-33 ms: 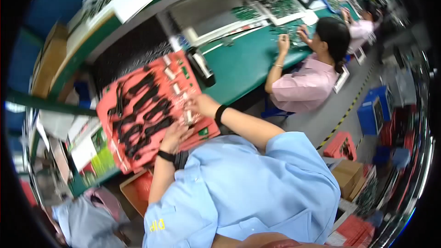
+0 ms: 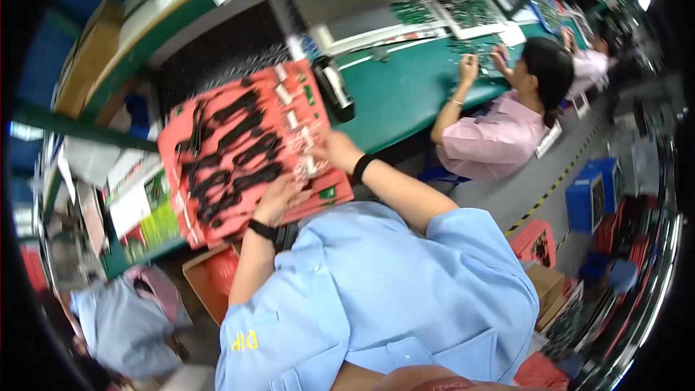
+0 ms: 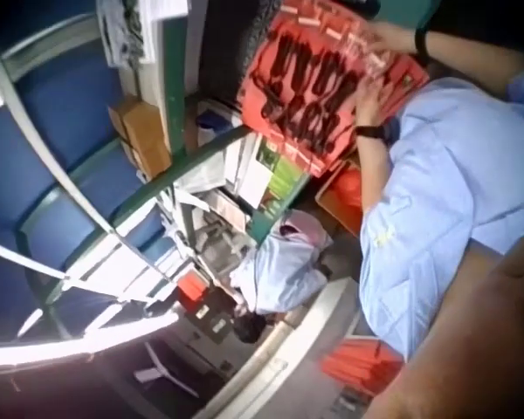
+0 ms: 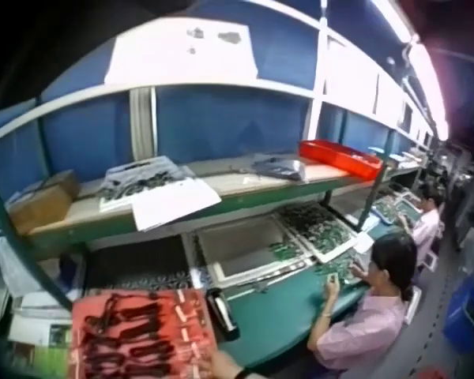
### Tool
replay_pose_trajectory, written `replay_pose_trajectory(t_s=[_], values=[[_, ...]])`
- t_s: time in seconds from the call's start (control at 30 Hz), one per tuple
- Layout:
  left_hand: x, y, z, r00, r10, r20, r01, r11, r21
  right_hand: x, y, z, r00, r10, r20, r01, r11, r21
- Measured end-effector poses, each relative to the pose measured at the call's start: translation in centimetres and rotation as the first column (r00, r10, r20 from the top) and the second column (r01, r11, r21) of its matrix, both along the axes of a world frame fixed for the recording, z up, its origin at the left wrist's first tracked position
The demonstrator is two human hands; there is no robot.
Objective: The person retrieves a circuit board and bubble wrap from a box, wraps the board, and secures the package with tape. They repeat this process multiple times, placing some wrapped boards onto a pink foam board.
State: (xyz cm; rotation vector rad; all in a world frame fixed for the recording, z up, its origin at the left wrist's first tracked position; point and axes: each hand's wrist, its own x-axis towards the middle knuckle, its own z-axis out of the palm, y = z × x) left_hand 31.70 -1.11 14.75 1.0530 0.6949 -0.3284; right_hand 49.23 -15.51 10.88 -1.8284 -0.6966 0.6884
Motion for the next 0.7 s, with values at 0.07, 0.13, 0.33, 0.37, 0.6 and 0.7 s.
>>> replay_pose_trajectory(t_s=[0.07, 0.13, 0.33, 0.37, 0.6, 0.7], values=[[1.2, -0.4, 3.2, 0.998, 0.032, 0.058, -0.034, 0.999, 0.034, 2.8, -2.5, -1.1, 0.974, -0.142, 0.179, 0.133, 0.989, 0.059], [-0.5, -0.4, 5.0, 0.990, 0.131, 0.054, -0.134, 0.989, 0.064, 4.0, -5.3, -3.1, 0.974, -0.216, 0.064, 0.216, 0.976, 0.010], [-10.6, 2.7, 7.3, 0.689, 0.689, 0.227, -0.715, 0.593, 0.369, 3.7, -9.3, -4.9, 0.946, -0.065, -0.317, 0.079, 0.996, 0.032], [-11.7, 3.6, 7.3, 0.638, 0.730, 0.246, -0.744, 0.502, 0.440, 3.8, -9.6, -4.4, 0.950, -0.074, -0.305, 0.095, 0.994, 0.055], [-13.8, 13.5, -0.2, 0.762, 0.645, 0.049, -0.280, 0.260, 0.924, 8.3, -8.3, -1.3, 0.905, 0.027, -0.424, -0.017, 0.999, 0.027], [-11.5, 14.8, 0.4, 0.745, 0.663, -0.077, -0.192, 0.324, 0.926, 8.8, -6.6, 0.2, 0.953, 0.039, -0.300, -0.018, 0.997, 0.073]])
